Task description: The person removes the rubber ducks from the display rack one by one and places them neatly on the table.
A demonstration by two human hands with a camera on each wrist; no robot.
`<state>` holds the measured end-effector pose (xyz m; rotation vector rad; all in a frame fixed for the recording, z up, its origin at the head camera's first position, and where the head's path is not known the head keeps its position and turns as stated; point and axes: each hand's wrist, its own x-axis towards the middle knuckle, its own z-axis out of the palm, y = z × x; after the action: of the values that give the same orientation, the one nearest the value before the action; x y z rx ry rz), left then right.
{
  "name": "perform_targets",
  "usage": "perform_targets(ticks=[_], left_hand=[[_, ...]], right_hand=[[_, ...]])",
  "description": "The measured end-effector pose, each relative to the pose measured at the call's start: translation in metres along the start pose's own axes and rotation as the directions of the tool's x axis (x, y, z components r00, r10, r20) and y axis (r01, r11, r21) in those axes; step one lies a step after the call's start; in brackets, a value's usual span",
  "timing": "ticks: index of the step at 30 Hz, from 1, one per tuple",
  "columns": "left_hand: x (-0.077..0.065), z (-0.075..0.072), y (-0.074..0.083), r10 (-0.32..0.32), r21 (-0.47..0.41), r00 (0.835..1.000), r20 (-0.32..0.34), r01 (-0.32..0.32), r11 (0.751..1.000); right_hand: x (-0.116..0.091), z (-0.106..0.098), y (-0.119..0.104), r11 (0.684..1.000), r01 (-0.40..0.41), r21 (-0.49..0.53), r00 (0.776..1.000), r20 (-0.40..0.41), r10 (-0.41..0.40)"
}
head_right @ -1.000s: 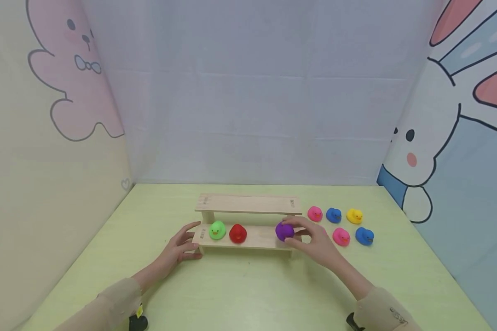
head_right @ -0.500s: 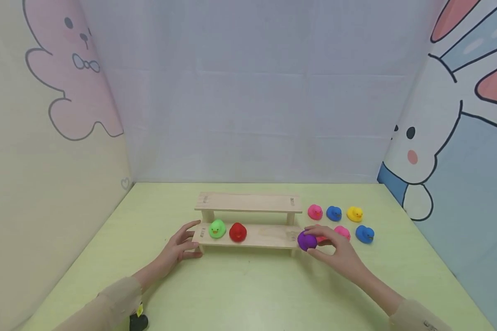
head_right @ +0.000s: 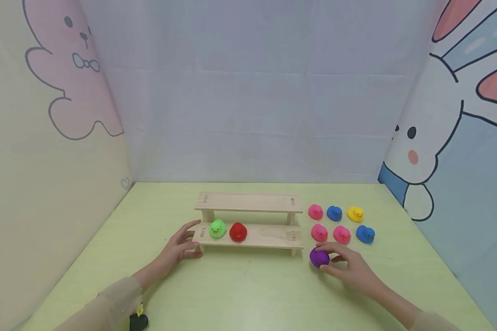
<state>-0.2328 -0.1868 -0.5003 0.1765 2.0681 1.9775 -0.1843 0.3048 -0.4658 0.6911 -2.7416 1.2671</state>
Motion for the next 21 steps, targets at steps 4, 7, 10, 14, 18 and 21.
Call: perform_targets(ticks=[4, 7, 10, 14, 18, 21], left_hand=[[-0.001, 0.0, 0.001, 0.01, 0.004, 1.0, 0.003, -0.01, 1.0], [-0.001, -0.001, 0.0, 0.015, 0.007, 1.0, 0.003, -0.015, 1.0], [0.0, -0.001, 0.0, 0.002, -0.004, 1.0, -0.006, -0.002, 1.0], [0.001, 0.0, -0.001, -0.021, -0.008, 1.0, -0.011, 0.021, 1.0], [0.002, -0.001, -0.002, -0.016, 0.001, 1.0, -0.003, 0.016, 1.0], [0.002, -0.002, -0.003, -0.012, 0.002, 1.0, 0.002, 0.012, 1.0]], right_hand=[[-0.005, 0.0, 0.007, 1.0, 0.019, -0.011, 0.999, 0.033, -0.019], [-0.007, -0.001, 0.011, 1.0, -0.002, -0.017, 0.998, 0.067, 0.003], [-0.007, -0.005, 0.016, 0.999, -0.047, -0.015, 0.992, 0.114, 0.048], [-0.004, -0.012, 0.026, 0.993, -0.108, 0.049, 0.975, 0.2, 0.096], [-0.002, -0.015, 0.035, 0.981, -0.141, 0.135, 0.959, 0.265, 0.101], [-0.002, -0.016, 0.039, 0.973, -0.152, 0.174, 0.953, 0.288, 0.098]])
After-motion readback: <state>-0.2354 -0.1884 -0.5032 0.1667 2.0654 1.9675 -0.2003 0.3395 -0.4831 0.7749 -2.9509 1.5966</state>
